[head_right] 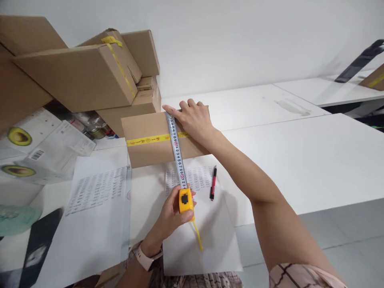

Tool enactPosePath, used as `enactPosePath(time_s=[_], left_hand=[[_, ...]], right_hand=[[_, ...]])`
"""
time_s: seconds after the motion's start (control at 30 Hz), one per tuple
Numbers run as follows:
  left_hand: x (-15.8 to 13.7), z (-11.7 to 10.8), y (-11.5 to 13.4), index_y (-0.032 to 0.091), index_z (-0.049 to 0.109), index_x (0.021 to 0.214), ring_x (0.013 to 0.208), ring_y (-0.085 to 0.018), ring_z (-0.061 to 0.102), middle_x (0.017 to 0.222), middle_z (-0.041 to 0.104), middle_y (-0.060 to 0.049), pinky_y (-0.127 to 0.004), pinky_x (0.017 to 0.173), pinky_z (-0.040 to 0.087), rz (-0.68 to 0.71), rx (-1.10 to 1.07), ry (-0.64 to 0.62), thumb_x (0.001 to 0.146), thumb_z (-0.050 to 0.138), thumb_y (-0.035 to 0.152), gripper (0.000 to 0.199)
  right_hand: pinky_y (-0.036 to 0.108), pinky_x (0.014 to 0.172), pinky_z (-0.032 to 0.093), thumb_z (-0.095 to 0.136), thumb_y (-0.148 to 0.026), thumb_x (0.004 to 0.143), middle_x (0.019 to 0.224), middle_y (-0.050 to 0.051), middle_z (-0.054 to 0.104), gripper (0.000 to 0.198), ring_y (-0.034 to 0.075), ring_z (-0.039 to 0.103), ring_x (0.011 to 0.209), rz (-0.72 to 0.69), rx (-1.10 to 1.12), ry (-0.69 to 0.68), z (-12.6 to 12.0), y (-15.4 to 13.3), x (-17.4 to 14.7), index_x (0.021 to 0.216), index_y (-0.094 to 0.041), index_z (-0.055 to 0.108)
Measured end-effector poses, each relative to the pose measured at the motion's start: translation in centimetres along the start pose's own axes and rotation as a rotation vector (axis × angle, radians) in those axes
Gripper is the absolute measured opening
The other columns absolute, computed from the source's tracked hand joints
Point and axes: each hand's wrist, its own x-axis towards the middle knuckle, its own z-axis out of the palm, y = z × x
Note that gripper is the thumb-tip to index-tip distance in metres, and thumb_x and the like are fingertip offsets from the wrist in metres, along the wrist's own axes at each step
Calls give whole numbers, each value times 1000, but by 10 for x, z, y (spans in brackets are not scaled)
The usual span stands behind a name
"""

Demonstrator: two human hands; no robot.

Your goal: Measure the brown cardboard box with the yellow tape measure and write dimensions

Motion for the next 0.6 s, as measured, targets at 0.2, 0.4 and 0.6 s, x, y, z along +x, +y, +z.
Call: enactPosePath(time_s=[0.2, 0.4, 0.6], left_hand=[[-8, -7, -16, 22, 52, 125, 105, -26, 65, 128, 62, -11, -38, 88, 54, 33, -6, 24, 67, 84, 31, 67], [-36, -21, -38, 23, 50, 133, 113, -28, 63, 131, 61, -15, -37, 90, 55, 62, -40, 18, 68, 88, 32, 76], [-50, -26, -35, 23, 52, 131, 106, -24, 64, 125, 64, -12, -33, 86, 56, 38, 71, 27, 68, 85, 30, 71]], right_hand=[[40, 83, 37, 31, -30, 105, 103, 10, 61, 46, 28, 48, 101, 58, 18, 44, 3, 3, -7, 148, -30, 45], [45, 94, 38, 26, -51, 106, 114, 11, 64, 51, 29, 53, 106, 130, 53, 111, 30, -3, -47, 131, -24, 60], [48, 100, 44, 15, -64, 104, 121, 9, 65, 64, 26, 57, 113, 236, 490, 110, 27, -17, -78, 132, -25, 58]])
